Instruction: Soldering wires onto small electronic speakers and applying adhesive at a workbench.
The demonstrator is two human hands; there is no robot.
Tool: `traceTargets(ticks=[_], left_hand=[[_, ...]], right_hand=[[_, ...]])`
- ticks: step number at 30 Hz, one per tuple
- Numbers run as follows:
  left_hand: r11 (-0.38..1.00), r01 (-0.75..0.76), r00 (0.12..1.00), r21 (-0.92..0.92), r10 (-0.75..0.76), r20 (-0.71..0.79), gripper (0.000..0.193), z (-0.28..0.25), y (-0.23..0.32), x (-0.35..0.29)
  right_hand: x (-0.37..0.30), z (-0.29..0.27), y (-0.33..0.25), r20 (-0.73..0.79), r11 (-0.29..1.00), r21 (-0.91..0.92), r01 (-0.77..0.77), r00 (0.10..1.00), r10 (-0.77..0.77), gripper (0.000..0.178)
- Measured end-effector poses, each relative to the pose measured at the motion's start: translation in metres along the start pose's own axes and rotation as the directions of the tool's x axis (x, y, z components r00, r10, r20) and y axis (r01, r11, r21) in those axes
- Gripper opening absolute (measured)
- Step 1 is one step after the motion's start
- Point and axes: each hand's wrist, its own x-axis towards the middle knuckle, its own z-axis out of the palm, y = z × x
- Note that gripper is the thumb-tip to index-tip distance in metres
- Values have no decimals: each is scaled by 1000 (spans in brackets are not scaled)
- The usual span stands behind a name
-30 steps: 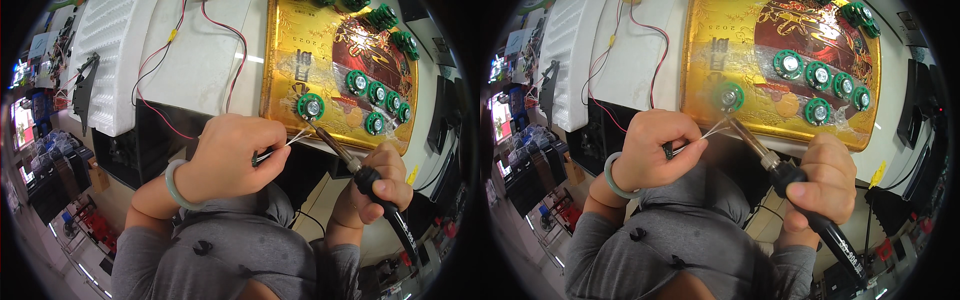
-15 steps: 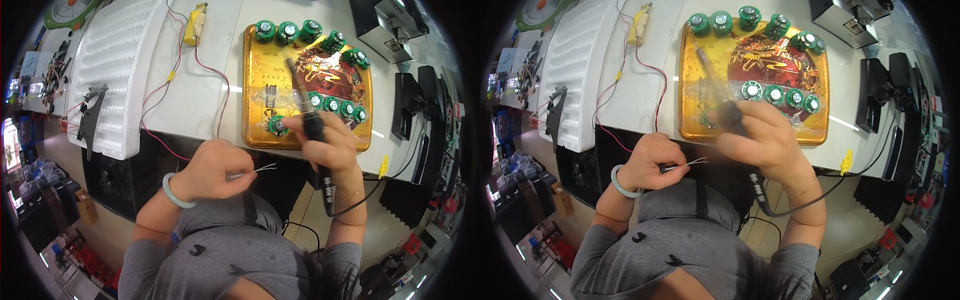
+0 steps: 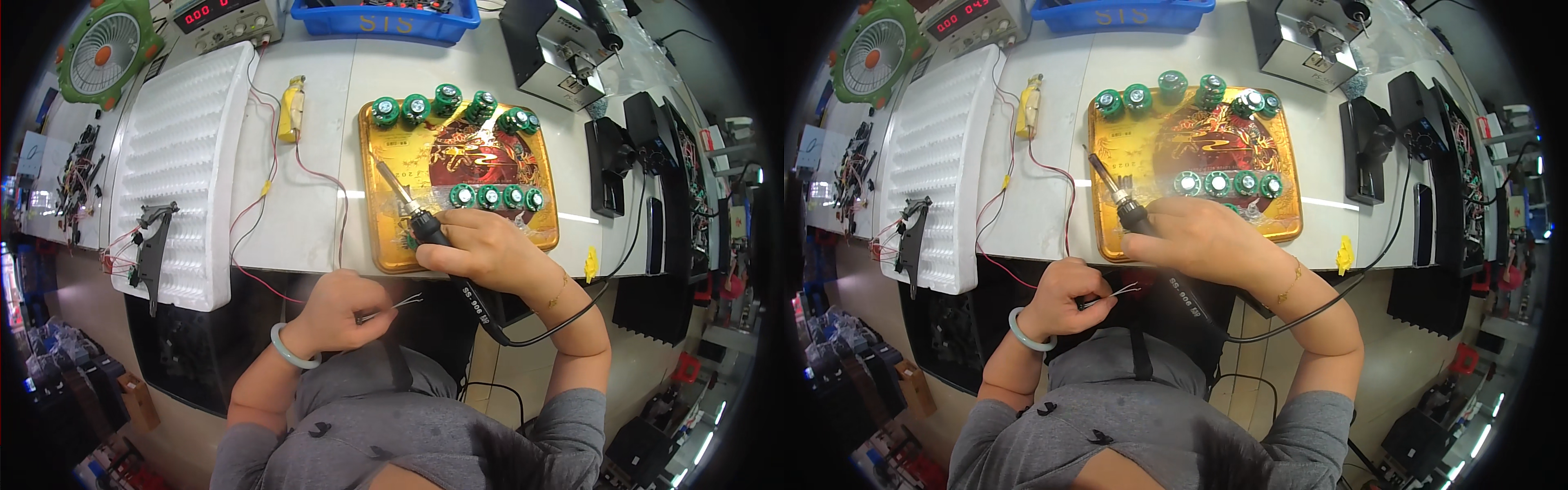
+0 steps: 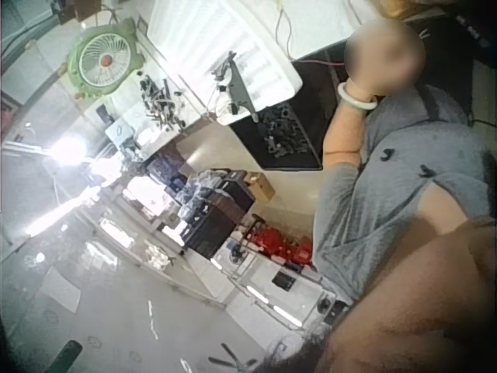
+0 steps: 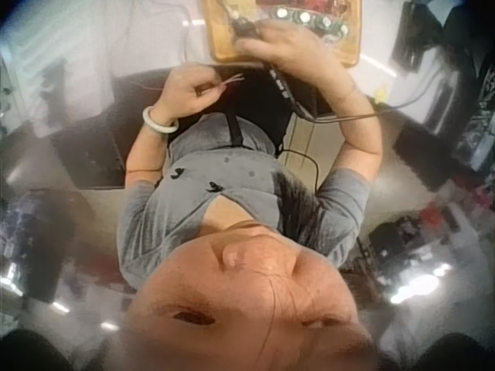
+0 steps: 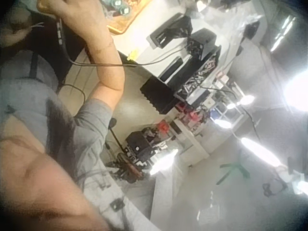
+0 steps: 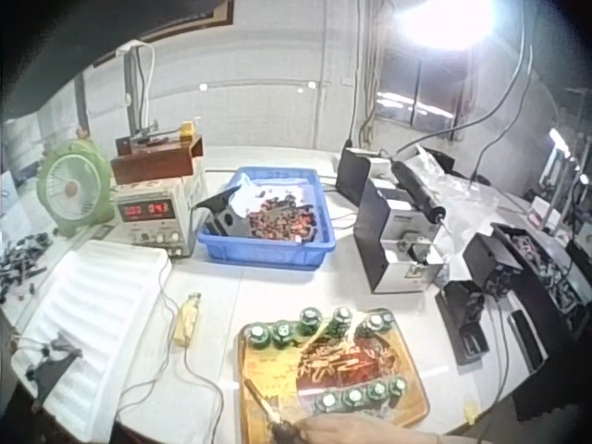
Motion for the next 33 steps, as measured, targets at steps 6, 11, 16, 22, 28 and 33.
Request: traceTargets(ticks=[6, 11, 16, 22, 28, 33], left_hand=[[1000, 2, 1000, -2, -2, 9, 11, -1, 1, 1], [1000, 13, 1000, 23, -13, -10, 11, -1, 2, 2], [999, 24, 1000, 46, -23, -11, 11, -1, 2, 2], [999, 7, 1000, 40, -6, -6, 11, 1, 1, 2], [999, 1, 1000, 34, -1, -12, 9, 1, 0, 0], [999, 9, 1000, 41, -9, 3, 9, 0, -1, -1]], right_hand=[[-8, 0, 3, 21, 1000, 0, 10, 1000, -10, 18], [-10, -10, 12, -212, 995, 95, 31, 977, -10, 24], [-12, -22, 9, 81, 993, 60, -99, 992, 94, 17], [-3, -13, 5, 95, 996, 75, -45, 995, 38, 18], [2, -3, 3, 74, 1000, 6, 3, 997, -4, 20], [-1, -3, 0, 87, 998, 24, -49, 995, 47, 21]])
